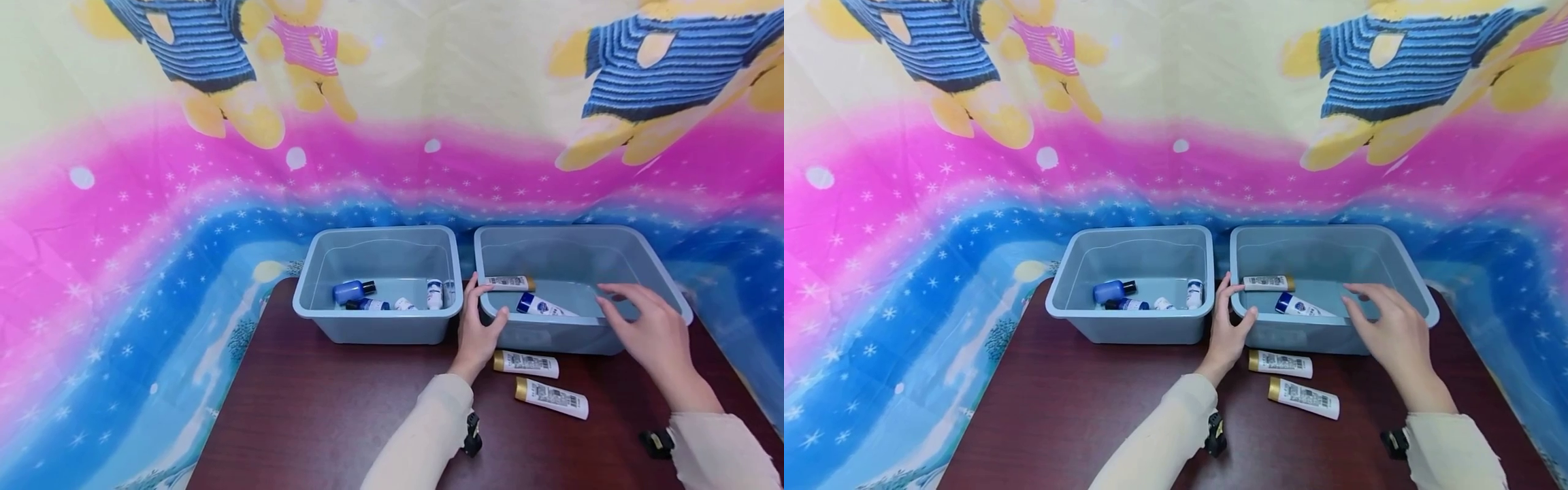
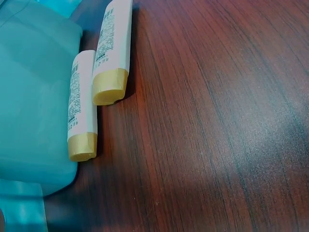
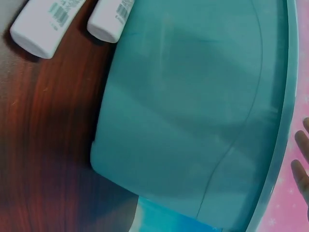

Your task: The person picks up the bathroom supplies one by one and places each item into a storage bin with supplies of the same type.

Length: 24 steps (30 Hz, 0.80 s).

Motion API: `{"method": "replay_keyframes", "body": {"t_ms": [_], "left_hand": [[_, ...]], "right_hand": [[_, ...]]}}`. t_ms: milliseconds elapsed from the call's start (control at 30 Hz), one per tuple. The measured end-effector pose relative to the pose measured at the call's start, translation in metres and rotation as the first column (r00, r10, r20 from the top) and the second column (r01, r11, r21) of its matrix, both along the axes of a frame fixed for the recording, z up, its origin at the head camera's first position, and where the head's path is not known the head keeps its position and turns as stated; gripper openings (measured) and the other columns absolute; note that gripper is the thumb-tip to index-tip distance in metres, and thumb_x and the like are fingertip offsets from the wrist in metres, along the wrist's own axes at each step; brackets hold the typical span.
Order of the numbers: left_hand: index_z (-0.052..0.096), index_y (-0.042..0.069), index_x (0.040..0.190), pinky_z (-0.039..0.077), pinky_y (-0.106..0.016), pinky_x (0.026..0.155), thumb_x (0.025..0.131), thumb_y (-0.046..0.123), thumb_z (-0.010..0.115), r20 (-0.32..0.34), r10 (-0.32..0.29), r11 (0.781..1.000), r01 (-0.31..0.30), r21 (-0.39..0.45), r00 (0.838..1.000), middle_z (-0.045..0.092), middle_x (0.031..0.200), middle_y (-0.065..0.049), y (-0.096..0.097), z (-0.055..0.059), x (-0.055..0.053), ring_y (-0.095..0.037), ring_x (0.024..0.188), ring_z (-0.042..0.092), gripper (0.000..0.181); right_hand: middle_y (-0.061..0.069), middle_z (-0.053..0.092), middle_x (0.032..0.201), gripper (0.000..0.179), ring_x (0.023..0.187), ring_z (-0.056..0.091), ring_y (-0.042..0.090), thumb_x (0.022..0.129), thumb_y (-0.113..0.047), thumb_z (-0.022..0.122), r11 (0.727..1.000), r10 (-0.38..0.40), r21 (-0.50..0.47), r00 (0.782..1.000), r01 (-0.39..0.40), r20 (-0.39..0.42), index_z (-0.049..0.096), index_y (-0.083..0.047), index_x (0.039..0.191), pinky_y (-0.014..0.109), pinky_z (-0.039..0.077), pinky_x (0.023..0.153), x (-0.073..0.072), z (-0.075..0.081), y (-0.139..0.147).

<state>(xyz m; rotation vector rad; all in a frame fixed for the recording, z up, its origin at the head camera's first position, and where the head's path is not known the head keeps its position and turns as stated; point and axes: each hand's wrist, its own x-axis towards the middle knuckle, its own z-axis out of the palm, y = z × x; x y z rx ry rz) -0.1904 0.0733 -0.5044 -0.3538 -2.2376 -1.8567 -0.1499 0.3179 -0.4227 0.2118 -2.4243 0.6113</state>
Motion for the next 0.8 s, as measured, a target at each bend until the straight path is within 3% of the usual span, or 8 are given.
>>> {"method": "replay_keyframes", "body": {"t_ms": [200,433,667,800], "left_hand": [[0.042,0.040,0.126,0.028,-0.049,0.103,0.089,0.038,0.057,0.003,0.018,1.000,-0.018,-0.008,1.000,0.015,0.152,0.017,0.001,-0.001,0.000,-0.008,0.137,0.018,0.040],[0.042,0.039,0.126,0.029,-0.047,0.103,0.089,0.038,0.056,-0.022,0.039,0.998,-0.040,-0.040,0.999,0.015,0.152,0.017,0.002,-0.001,0.000,-0.008,0.137,0.019,0.039],[0.042,0.039,0.125,0.030,-0.045,0.103,0.089,0.037,0.056,-0.033,0.054,0.997,-0.056,-0.062,0.998,0.015,0.151,0.020,0.002,0.000,0.001,-0.008,0.137,0.020,0.039],[0.042,0.039,0.126,0.030,-0.046,0.103,0.089,0.037,0.056,-0.030,0.053,0.996,-0.055,-0.069,0.998,0.016,0.152,0.015,0.002,0.000,0.001,-0.008,0.137,0.020,0.039]], "right_hand": [[0.006,0.066,0.098,0.037,0.083,0.050,0.003,0.073,-0.009,0.077,0.999,0.035,-0.021,0.998,-0.036,-0.058,0.070,-0.015,0.108,0.009,0.036,0.059,0.009,-0.005,0.000],[0.007,0.066,0.099,0.040,0.086,0.057,0.024,0.069,-0.006,0.078,0.999,0.039,-0.013,0.998,-0.039,-0.044,0.069,-0.013,0.107,0.000,0.025,0.077,0.021,-0.010,-0.004],[0.006,0.067,0.098,0.040,0.091,0.055,0.016,0.067,-0.004,0.080,0.998,0.052,-0.029,0.997,-0.054,-0.055,0.070,-0.013,0.105,0.000,0.023,0.084,0.029,-0.020,-0.007],[0.008,0.067,0.098,0.039,0.093,0.054,0.016,0.068,-0.004,0.079,0.997,0.051,-0.054,0.997,-0.054,-0.058,0.071,-0.012,0.104,0.001,0.023,0.086,0.034,-0.024,-0.010]]}}
